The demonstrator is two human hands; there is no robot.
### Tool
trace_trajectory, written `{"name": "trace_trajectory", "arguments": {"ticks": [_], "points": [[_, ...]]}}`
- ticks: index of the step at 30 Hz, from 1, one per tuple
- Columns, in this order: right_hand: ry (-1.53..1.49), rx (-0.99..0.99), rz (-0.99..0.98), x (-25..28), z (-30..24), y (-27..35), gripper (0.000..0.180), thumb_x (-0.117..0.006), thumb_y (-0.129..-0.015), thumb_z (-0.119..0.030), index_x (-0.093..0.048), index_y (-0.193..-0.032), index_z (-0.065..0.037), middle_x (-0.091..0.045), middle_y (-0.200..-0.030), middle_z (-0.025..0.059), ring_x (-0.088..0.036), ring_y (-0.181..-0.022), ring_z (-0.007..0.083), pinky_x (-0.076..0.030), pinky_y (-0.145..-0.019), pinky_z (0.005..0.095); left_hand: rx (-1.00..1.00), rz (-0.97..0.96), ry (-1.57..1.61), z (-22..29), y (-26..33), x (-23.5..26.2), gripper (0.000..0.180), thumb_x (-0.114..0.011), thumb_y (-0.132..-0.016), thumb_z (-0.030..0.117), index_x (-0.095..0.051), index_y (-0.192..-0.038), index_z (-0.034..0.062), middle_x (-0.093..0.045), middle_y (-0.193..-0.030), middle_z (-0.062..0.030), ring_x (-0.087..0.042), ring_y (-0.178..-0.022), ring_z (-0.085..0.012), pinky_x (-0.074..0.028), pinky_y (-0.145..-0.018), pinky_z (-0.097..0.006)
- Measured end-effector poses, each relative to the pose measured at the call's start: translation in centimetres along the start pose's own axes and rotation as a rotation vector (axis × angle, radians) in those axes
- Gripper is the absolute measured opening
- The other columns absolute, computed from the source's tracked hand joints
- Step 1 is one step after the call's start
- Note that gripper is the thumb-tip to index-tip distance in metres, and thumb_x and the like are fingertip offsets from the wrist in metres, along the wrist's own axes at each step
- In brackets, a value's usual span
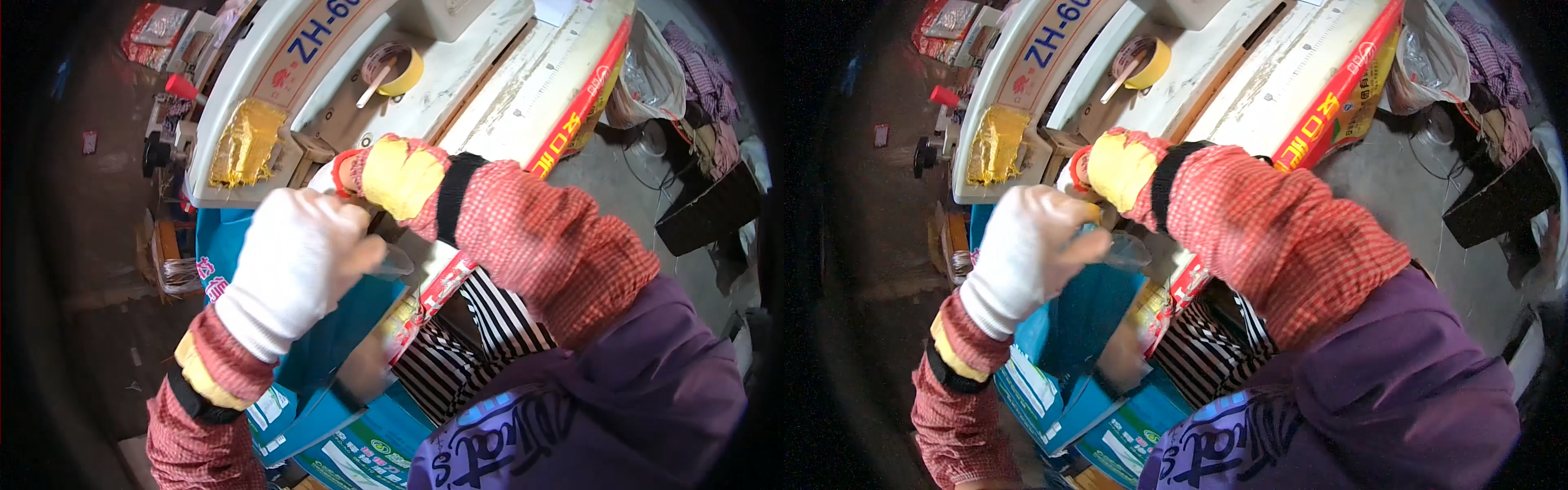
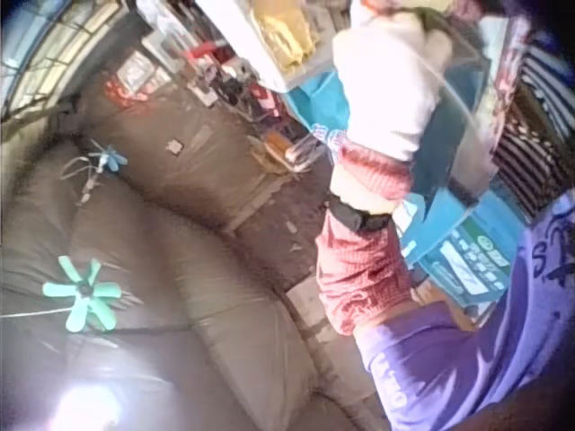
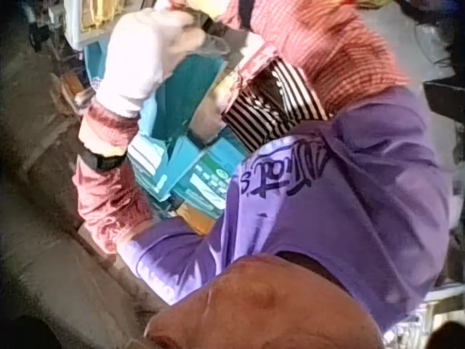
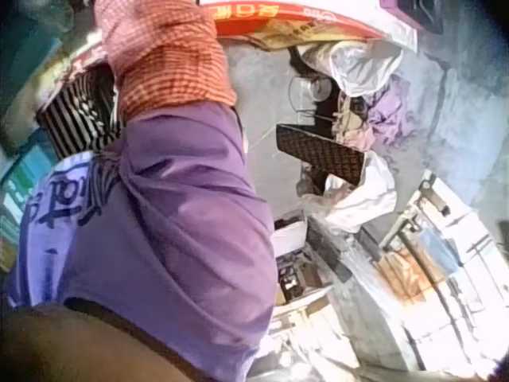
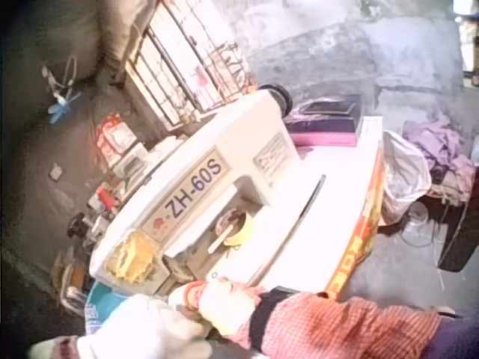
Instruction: Sealing large plastic fertilizer bags using an industrial sewing machine.
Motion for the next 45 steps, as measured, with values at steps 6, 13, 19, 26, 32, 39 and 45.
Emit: {"name": "trace_trajectory", "arguments": {"ticks": [6,13,19,26,32,39,45], "points": [[-0.307,0.893,-0.713,-8.8,1.4,-6.5,0.033,-0.07,-0.064,-0.029,-0.068,-0.091,-0.009,-0.067,-0.089,0.0076,-0.063,-0.073,0.024,-0.049,-0.065,0.037,-0.247,-0.711,0.257,5.1,-1.8,-2.6,0.036,-0.063,-0.08,0.03,-0.058,-0.109,0.01,-0.058,-0.062,-0.0137,-0.059,-0.057,-0.0282,-0.049,-0.055,-0.037],[0.892,1.145,-0.514,-9.4,-3.6,-1.4,0.02,-0.076,-0.058,-0.018,-0.068,-0.074,-0.009,-0.065,-0.068,0.0051,-0.061,-0.06,0.0206,-0.049,-0.055,0.0336,0.392,-0.459,0.817,-1.6,3.8,1.3,0.056,-0.048,-0.087,0.052,-0.064,-0.079,-0.0012,-0.059,-0.062,-0.0111,-0.058,-0.054,-0.0232,-0.048,-0.052,-0.033],[0.64,0.688,-0.302,-8.3,-2.6,-2.2,0.013,-0.07,-0.064,-0.02,-0.071,-0.076,-0.015,-0.066,-0.072,0.0031,-0.063,-0.064,0.0171,-0.049,-0.054,0.0365,0.198,-1.319,0.002,5.9,8.9,4.0,0.041,-0.055,-0.078,0.044,-0.068,-0.069,0.007,-0.062,-0.062,-0.0094,-0.063,-0.066,-0.0294,-0.049,-0.061,-0.036],[1.233,0.833,0.192,-12.8,-1.5,8.1,0.022,-0.054,-0.08,-0.023,-0.069,-0.095,-0.018,-0.064,-0.101,0.0023,-0.054,-0.102,0.0174,-0.037,-0.088,0.0413,-0.398,-0.709,0.121,14.0,7.0,-0.3,0.012,-0.06,-0.061,0.02,-0.061,-0.053,0.0102,-0.055,-0.052,-0.0064,-0.056,-0.05,-0.0266,-0.039,-0.046,-0.038],[0.518,0.977,-0.99,-4.5,-3.6,18.3,0.022,-0.055,-0.079,-0.021,-0.066,-0.09,-0.005,-0.063,-0.099,0.0136,-0.06,-0.092,0.0286,-0.048,-0.076,0.0404,-0.172,-0.647,0.411,12.9,5.7,-1.7,0.021,-0.057,-0.075,0.026,-0.062,-0.065,0.0075,-0.057,-0.069,-0.0087,-0.06,-0.067,-0.0279,-0.049,-0.061,-0.039],[-0.141,0.164,-0.229,2.2,-0.6,8.6,0.041,-0.06,-0.077,-0.028,-0.054,-0.106,0.0,-0.062,-0.096,0.0206,-0.061,-0.089,0.0349,-0.049,-0.075,0.0407,0.068,-0.534,0.435,12.8,6.2,-1.5,0.024,-0.057,-0.077,0.028,-0.061,-0.069,0.0054,-0.057,-0.073,-0.0078,-0.059,-0.069,-0.0271,-0.05,-0.062,-0.038],[0.892,0.705,-0.6,-4.6,-2.5,10.6,0.035,-0.05,-0.082,-0.019,-0.054,-0.109,0.004,-0.064,-0.093,0.0184,-0.064,-0.081,0.0275,-0.051,-0.065,0.0381,-0.216,-0.419,0.283,14.6,5.3,-0.8,0.012,-0.062,-0.06,0.017,-0.058,-0.056,0.0074,-0.054,-0.059,-0.0084,-0.054,-0.057,-0.0248,-0.047,-0.061,-0.038]]}}
Point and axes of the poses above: each hand's wrist, its own y-axis away from the middle knuckle, its own x-axis out of the back of the hand, z = x × y, the point moved 4 cm from there along -y, towards the middle knuckle
